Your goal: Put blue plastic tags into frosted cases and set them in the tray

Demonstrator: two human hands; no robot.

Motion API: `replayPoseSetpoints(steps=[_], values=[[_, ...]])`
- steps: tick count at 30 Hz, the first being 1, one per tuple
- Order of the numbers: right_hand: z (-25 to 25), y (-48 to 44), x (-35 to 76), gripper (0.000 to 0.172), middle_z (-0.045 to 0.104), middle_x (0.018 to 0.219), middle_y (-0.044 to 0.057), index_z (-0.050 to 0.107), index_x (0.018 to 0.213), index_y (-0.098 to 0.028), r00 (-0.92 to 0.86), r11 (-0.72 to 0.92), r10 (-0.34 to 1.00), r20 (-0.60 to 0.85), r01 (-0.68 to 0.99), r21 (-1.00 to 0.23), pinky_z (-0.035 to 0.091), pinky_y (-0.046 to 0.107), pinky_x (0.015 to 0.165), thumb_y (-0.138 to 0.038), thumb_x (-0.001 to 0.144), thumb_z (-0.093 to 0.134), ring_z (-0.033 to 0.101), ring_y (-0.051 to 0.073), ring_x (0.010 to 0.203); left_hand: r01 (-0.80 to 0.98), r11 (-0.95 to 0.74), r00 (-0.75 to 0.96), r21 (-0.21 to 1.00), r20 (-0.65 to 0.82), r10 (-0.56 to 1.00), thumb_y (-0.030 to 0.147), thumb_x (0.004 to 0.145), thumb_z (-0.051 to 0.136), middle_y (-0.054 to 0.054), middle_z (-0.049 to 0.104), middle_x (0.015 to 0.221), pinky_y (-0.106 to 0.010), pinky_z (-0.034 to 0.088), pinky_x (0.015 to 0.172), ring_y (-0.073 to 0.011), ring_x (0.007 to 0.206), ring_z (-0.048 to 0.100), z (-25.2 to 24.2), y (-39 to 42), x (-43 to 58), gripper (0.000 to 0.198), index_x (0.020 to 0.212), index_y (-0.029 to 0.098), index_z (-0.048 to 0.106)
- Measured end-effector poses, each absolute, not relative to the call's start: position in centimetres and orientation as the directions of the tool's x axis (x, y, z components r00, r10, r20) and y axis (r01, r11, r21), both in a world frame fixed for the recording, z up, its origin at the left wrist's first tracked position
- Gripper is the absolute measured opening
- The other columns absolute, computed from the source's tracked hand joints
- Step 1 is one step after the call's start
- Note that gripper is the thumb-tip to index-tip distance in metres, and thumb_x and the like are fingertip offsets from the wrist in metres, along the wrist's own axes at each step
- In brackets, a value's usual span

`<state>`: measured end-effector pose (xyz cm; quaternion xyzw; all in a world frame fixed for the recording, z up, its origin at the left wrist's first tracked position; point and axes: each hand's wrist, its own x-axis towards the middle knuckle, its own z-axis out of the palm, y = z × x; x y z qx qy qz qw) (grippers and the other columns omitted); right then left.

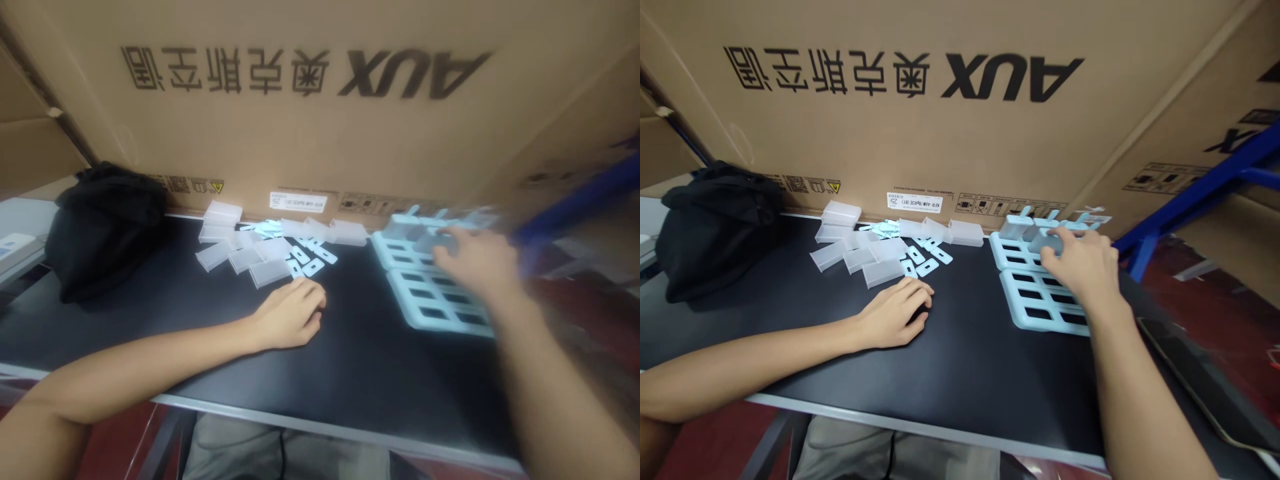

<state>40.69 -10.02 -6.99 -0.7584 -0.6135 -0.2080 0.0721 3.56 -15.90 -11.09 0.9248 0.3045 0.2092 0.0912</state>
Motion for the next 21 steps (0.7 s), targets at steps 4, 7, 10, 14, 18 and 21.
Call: replayPoseSetpoints(steps=[4,7,10,14,18,21], values=[[-6.1,-10.3,38.1,0.059,0.061,0.124,0.032,0.066,0.129,-0.003,0.153,-0.241,0.815,0.558,0.967,0.087,0.044,0.047,0.090,-0.045,0.100,0.035,0.055,0.044,0.119,0.578,-0.771,0.691,0.267,0.344,0.636,0.026,0.096,0.059,-0.017,0.059,0.145,-0.051,0.050,0.117,-0.0337,0.147,0.048,-11.7,-15.8,3.6,0.017,0.112,0.019,0.058],[-5.8,-9.0,35.1,0.054,0.064,0.121,0.028,0.064,0.128,-0.002,-0.059,-0.028,0.851,0.521,0.987,0.157,0.042,0.046,0.096,-0.039,0.100,0.036,0.055,0.039,0.117,0.618,-0.741,0.667,0.262,0.323,0.671,0.029,0.097,0.060,-0.019,0.056,0.150,-0.056,0.044,0.123,-0.0359,0.152,0.043,-12.1,-15.8,3.7,0.022,0.116,0.017,0.059],[-6.4,-6.5,32.3,0.051,0.066,0.128,0.025,0.059,0.135,-0.004,-0.284,0.204,0.875,0.392,0.951,0.233,0.043,0.045,0.097,-0.034,0.097,0.041,0.054,0.036,0.117,0.614,-0.741,0.673,0.271,0.310,0.671,0.030,0.098,0.058,-0.017,0.061,0.144,-0.053,0.046,0.120,-0.0340,0.144,0.052,-12.0,-15.8,3.7,0.022,0.116,0.017,0.059],[-7.5,-3.5,30.0,0.051,0.068,0.128,0.023,0.059,0.135,-0.007,-0.374,0.289,0.886,0.272,0.907,0.307,0.045,0.044,0.090,-0.027,0.089,0.050,0.053,0.036,0.117,0.602,-0.750,0.690,0.275,0.295,0.661,0.029,0.098,0.057,-0.013,0.068,0.131,-0.046,0.050,0.110,-0.0286,0.126,0.062,-11.4,-15.8,3.7,0.019,0.114,0.018,0.059],[-7.7,-2.5,29.5,0.037,0.069,0.119,0.022,0.066,0.118,-0.011,-0.392,0.299,0.887,0.244,0.890,0.344,0.044,0.042,0.087,-0.024,0.087,0.051,0.053,0.035,0.114,0.615,-0.744,0.689,0.261,0.281,0.668,0.029,0.098,0.057,-0.011,0.070,0.122,-0.044,0.050,0.107,-0.0277,0.119,0.063,-10.9,-15.9,3.8,0.018,0.112,0.018,0.060],[-7.5,-2.6,29.6,0.031,0.068,0.114,0.022,0.066,0.111,-0.011,-0.393,0.295,0.890,0.232,0.883,0.364,0.043,0.042,0.087,-0.024,0.087,0.050,0.054,0.035,0.113,0.646,-0.727,0.658,0.233,0.313,0.685,0.029,0.097,0.058,-0.013,0.068,0.127,-0.046,0.047,0.111,-0.0301,0.125,0.060,-11.1,-15.9,3.8,0.021,0.113,0.016,0.062]])
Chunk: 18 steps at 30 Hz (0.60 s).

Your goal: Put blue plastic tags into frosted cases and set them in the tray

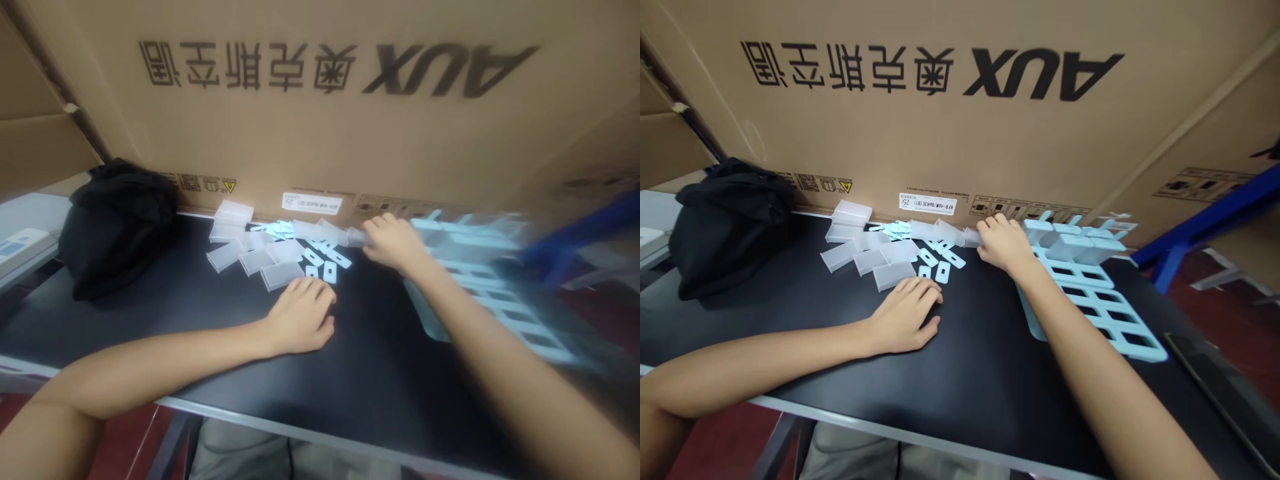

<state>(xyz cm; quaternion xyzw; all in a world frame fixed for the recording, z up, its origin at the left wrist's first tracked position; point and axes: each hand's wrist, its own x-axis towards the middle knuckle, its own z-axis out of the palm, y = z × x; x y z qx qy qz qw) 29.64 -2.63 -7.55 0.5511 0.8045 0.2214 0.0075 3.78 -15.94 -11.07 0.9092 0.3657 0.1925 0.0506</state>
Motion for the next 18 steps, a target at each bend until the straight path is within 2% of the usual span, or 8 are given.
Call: replayPoseSetpoints(steps=[3,5,7,10,14,16,18], values=[[-7.4,-3.1,30.0,0.030,0.067,0.113,0.022,0.063,0.111,-0.012,-0.364,0.274,0.899,0.242,0.901,0.337,0.044,0.041,0.084,-0.025,0.089,0.048,0.056,0.034,0.110,0.672,-0.721,0.645,0.168,0.344,0.682,0.033,0.098,0.057,-0.018,0.059,0.146,-0.050,0.038,0.121,-0.0352,0.145,0.048,-11.6,-15.9,3.8,0.033,0.126,0.014,0.061],[-7.3,-3.9,30.2,0.031,0.066,0.114,0.021,0.060,0.115,-0.013,-0.318,0.250,0.908,0.273,0.934,0.254,0.044,0.040,0.079,-0.028,0.091,0.047,0.059,0.033,0.105,0.677,-0.727,0.658,0.118,0.346,0.669,0.035,0.101,0.053,-0.019,0.054,0.154,-0.052,0.034,0.125,-0.0358,0.153,0.040,-11.9,-15.9,3.9,0.043,0.138,0.012,0.057],[-7.1,-5.2,30.3,0.033,0.065,0.118,0.020,0.057,0.118,-0.015,-0.274,0.240,0.914,0.298,0.960,0.147,0.045,0.040,0.074,-0.032,0.093,0.046,0.062,0.033,0.100,0.673,-0.736,0.675,0.075,0.346,0.652,0.036,0.103,0.050,-0.020,0.055,0.154,-0.052,0.032,0.126,-0.0350,0.153,0.041,-12.0,-15.9,3.9,0.048,0.144,0.011,0.053],[-6.8,-7.7,30.6,0.034,0.064,0.121,0.018,0.056,0.119,-0.017,-0.285,0.282,0.916,0.283,0.958,0.051,0.047,0.041,0.072,-0.038,0.094,0.046,0.066,0.033,0.095,0.646,-0.763,0.707,0.028,0.355,0.611,0.035,0.103,0.049,-0.018,0.065,0.139,-0.050,0.035,0.122,-0.0348,0.144,0.051,-11.8,-15.9,3.8,0.044,0.138,0.010,0.057],[-6.0,-11.1,31.2,0.026,0.068,0.112,0.013,0.058,0.110,-0.021,-0.421,0.453,0.871,0.252,0.887,-0.085,0.051,0.042,0.079,-0.037,0.094,0.047,0.069,0.030,0.093,0.570,-0.822,0.782,-0.004,0.309,0.541,0.034,0.104,0.049,-0.012,0.071,0.112,-0.042,0.050,0.099,-0.0293,0.113,0.066,-11.1,-15.7,3.8,0.027,0.112,0.014,0.065],[-5.4,-12.4,31.4,0.024,0.071,0.104,0.010,0.059,0.108,-0.022,-0.470,0.512,0.852,0.233,0.839,-0.181,0.052,0.040,0.078,-0.040,0.095,0.049,0.070,0.028,0.087,0.552,-0.834,0.793,0.022,0.297,0.533,0.035,0.103,0.050,-0.009,0.070,0.110,-0.040,0.051,0.089,-0.0262,0.103,0.066,-10.9,-15.6,3.9,0.024,0.106,0.016,0.064],[-4.7,-13.5,31.4,0.025,0.071,0.092,0.007,0.059,0.108,-0.023,-0.486,0.518,0.855,0.183,0.816,-0.256,0.051,0.037,0.069,-0.044,0.095,0.052,0.069,0.025,0.076,0.554,-0.828,0.775,0.088,0.309,0.552,0.040,0.100,0.056,-0.008,0.070,0.111,-0.039,0.052,0.086,-0.0254,0.102,0.066,-10.9,-15.6,3.9,0.024,0.107,0.017,0.061]])
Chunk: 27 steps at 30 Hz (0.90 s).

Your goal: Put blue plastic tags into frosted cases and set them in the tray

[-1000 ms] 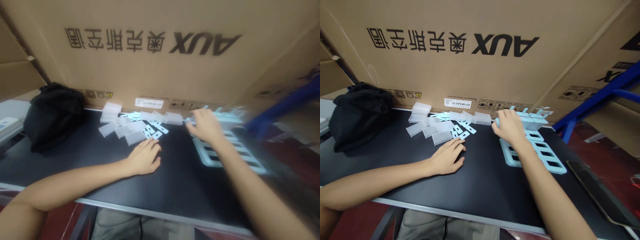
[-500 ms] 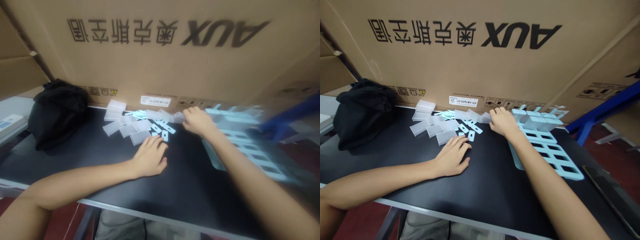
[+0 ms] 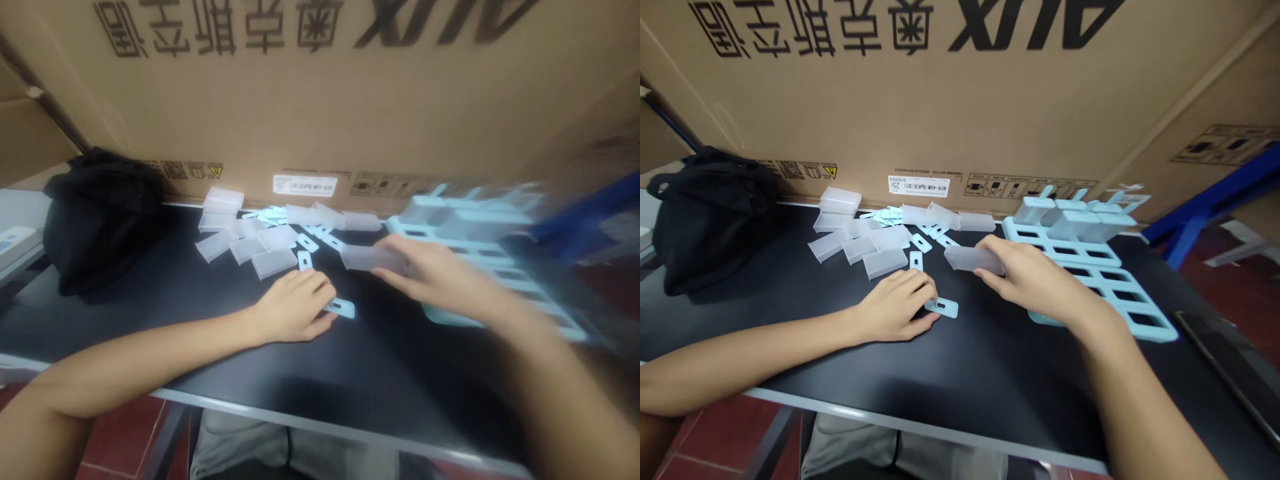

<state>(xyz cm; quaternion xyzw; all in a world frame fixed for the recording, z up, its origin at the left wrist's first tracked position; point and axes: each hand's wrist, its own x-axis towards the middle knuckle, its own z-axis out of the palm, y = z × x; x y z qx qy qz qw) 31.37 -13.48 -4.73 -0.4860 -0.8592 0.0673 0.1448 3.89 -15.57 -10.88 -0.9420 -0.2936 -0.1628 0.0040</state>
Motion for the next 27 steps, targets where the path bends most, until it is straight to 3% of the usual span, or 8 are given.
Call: replayPoseSetpoints(steps=[3,7,13,17,23,27], values=[[-3.8,-14.7,31.2,0.026,0.070,0.083,0.004,0.060,0.109,-0.024,-0.503,0.520,0.853,0.140,0.794,-0.315,0.048,0.035,0.060,-0.045,0.095,0.055,0.066,0.023,0.066,0.569,-0.793,0.728,0.218,0.313,0.609,0.043,0.094,0.063,-0.007,0.070,0.111,-0.039,0.053,0.087,-0.0254,0.102,0.066,-10.9,-15.5,3.9,0.028,0.109,0.020,0.057],[-3.3,-16.0,31.1,0.035,0.074,0.090,0.004,0.060,0.124,-0.026,-0.521,0.552,0.833,0.185,0.768,-0.325,0.048,0.033,0.058,-0.045,0.094,0.059,0.068,0.022,0.065,0.560,-0.745,0.706,0.363,0.262,0.658,0.038,0.089,0.066,-0.003,0.070,0.107,-0.036,0.053,0.082,-0.0229,0.098,0.067,-10.7,-15.4,3.7,0.030,0.111,0.024,0.052],[-3.1,-17.3,30.6,0.043,0.078,0.096,0.003,0.063,0.132,-0.029,-0.561,0.572,0.815,0.144,0.743,-0.347,0.049,0.033,0.056,-0.042,0.091,0.061,0.070,0.023,0.067,0.574,-0.664,0.676,0.478,0.180,0.715,0.041,0.082,0.070,0.000,0.066,0.103,-0.031,0.047,0.067,-0.0186,0.083,0.064,-10.0,-15.2,3.7,0.037,0.107,0.025,0.047],[-3.1,-17.5,29.7,0.037,0.078,0.092,0.003,0.067,0.125,-0.030,-0.572,0.561,0.815,0.095,0.736,-0.379,0.048,0.034,0.054,-0.036,0.089,0.061,0.069,0.023,0.064,0.563,-0.642,0.679,0.521,0.151,0.718,0.038,0.082,0.070,0.001,0.065,0.102,-0.029,0.045,0.064,-0.0165,0.080,0.063,-10.0,-15.2,3.8,0.038,0.108,0.025,0.047],[-3.9,-17.0,29.1,0.012,0.073,0.085,0.002,0.070,0.098,-0.030,-0.652,0.614,0.755,0.078,0.659,-0.435,0.048,0.033,0.052,-0.037,0.091,0.063,0.064,0.021,0.062,0.565,-0.609,0.660,0.556,0.138,0.739,0.038,0.081,0.073,0.003,0.065,0.095,-0.027,0.043,0.063,-0.0151,0.076,0.064,-10.0,-15.1,3.8,0.040,0.107,0.025,0.046],[-4.3,-17.0,28.9,0.014,0.071,0.087,0.004,0.068,0.094,-0.029,-0.667,0.627,0.740,0.087,0.637,-0.448,0.047,0.034,0.053,-0.040,0.096,0.059,0.062,0.021,0.064,0.573,-0.597,0.650,0.562,0.132,0.748,0.039,0.081,0.074,0.004,0.065,0.091,-0.026,0.043,0.062,-0.0146,0.072,0.064,-10.1,-15.0,3.8,0.040,0.108,0.025,0.047]])
